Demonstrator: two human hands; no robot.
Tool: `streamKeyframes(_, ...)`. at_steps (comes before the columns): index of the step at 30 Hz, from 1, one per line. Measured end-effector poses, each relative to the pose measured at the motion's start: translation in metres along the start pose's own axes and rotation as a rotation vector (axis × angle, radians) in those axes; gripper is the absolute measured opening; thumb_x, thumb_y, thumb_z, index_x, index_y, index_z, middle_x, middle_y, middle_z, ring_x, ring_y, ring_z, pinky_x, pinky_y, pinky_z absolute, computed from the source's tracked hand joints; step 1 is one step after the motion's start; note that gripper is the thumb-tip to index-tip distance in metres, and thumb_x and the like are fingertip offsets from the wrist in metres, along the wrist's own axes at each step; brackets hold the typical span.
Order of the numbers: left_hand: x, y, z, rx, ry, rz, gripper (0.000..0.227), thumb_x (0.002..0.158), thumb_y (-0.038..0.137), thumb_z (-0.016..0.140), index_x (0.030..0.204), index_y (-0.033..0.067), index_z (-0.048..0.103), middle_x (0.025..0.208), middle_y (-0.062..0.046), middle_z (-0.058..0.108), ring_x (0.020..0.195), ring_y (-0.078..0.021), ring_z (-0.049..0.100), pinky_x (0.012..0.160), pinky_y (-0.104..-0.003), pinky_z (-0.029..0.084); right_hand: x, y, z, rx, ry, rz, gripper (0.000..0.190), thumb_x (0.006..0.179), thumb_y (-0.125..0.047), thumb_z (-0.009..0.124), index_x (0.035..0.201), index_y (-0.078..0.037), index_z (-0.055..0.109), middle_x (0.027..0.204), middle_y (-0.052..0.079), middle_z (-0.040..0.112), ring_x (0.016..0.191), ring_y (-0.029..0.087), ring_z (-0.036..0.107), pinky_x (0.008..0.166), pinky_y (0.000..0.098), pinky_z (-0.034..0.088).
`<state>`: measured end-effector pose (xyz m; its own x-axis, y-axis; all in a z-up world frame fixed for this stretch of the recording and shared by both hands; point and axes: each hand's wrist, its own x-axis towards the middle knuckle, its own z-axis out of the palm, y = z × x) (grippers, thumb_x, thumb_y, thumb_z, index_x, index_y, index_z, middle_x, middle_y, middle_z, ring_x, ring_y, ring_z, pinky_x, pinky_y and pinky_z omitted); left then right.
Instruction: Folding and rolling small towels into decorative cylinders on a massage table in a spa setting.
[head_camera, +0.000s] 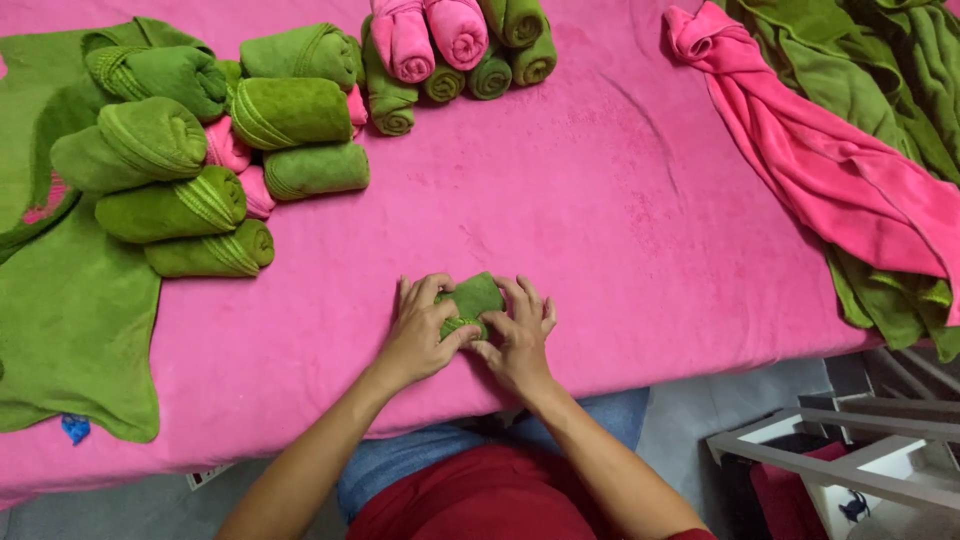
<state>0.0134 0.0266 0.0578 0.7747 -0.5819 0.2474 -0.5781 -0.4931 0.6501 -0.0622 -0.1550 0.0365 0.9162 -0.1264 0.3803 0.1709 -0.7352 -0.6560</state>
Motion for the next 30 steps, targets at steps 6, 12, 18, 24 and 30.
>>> streamKeyframes(6, 0.006, -0.008, -0.004, -0.065, -0.012, -0.047, 0.04, 0.09, 0.048, 0.08, 0.083, 0.0104, 0.07, 0.127, -0.01, 0.057, 0.126, -0.0394, 0.055, 0.117, -0.071, 0.02, 0.005, -0.009, -0.019, 0.04, -0.05, 0.084, 0.041, 0.071, -0.037, 0.096, 0.1, -0.015, 0.077, 0.157, 0.013, 0.048, 0.152, 0.049, 0.026, 0.104, 0.0889, 0.009)
streamKeyframes(12, 0.013, -0.024, -0.001, -0.155, 0.009, -0.089, 0.037, 0.09, 0.043, 0.081, 0.079, 0.0089, 0.07, 0.126, -0.01, 0.058, 0.123, -0.0413, 0.058, 0.115, -0.071, 0.025, -0.014, 0.017, 0.005, -0.188, 0.197, -0.058, 0.05, 0.069, -0.045, 0.096, 0.107, -0.024, 0.071, 0.158, 0.013, 0.044, 0.149, 0.042, 0.036, 0.113, 0.0781, 0.008)
streamKeyframes(18, 0.01, -0.024, 0.002, -0.129, 0.002, -0.063, 0.037, 0.088, 0.043, 0.082, 0.076, 0.0099, 0.07, 0.123, -0.01, 0.058, 0.12, -0.0407, 0.058, 0.115, -0.071, 0.023, -0.001, 0.019, 0.004, -0.134, 0.04, -0.094, 0.037, 0.068, -0.027, 0.096, 0.095, -0.017, 0.072, 0.158, 0.012, 0.048, 0.151, 0.045, 0.032, 0.106, 0.0849, 0.012)
streamKeyframes(24, 0.019, -0.015, -0.002, -0.127, -0.016, -0.13, 0.044, 0.093, 0.048, 0.078, 0.077, 0.0084, 0.067, 0.122, -0.008, 0.057, 0.117, -0.0377, 0.06, 0.114, -0.067, 0.028, 0.032, 0.029, -0.024, 0.079, -0.292, 0.027, 0.038, 0.065, -0.042, 0.097, 0.091, -0.019, 0.08, 0.155, 0.008, 0.053, 0.15, 0.043, 0.036, 0.109, 0.0856, 0.014)
streamKeyframes(30, 0.011, -0.007, -0.014, -0.131, -0.045, -0.159, 0.065, 0.092, 0.064, 0.072, 0.113, 0.0098, 0.043, 0.12, -0.016, 0.048, 0.118, -0.0444, 0.055, 0.105, -0.057, 0.04, 0.039, 0.018, -0.027, 0.445, -0.16, 0.108, 0.046, 0.093, -0.027, 0.08, 0.135, -0.016, 0.064, 0.155, 0.014, 0.055, 0.143, 0.038, 0.05, 0.116, 0.0675, 0.029)
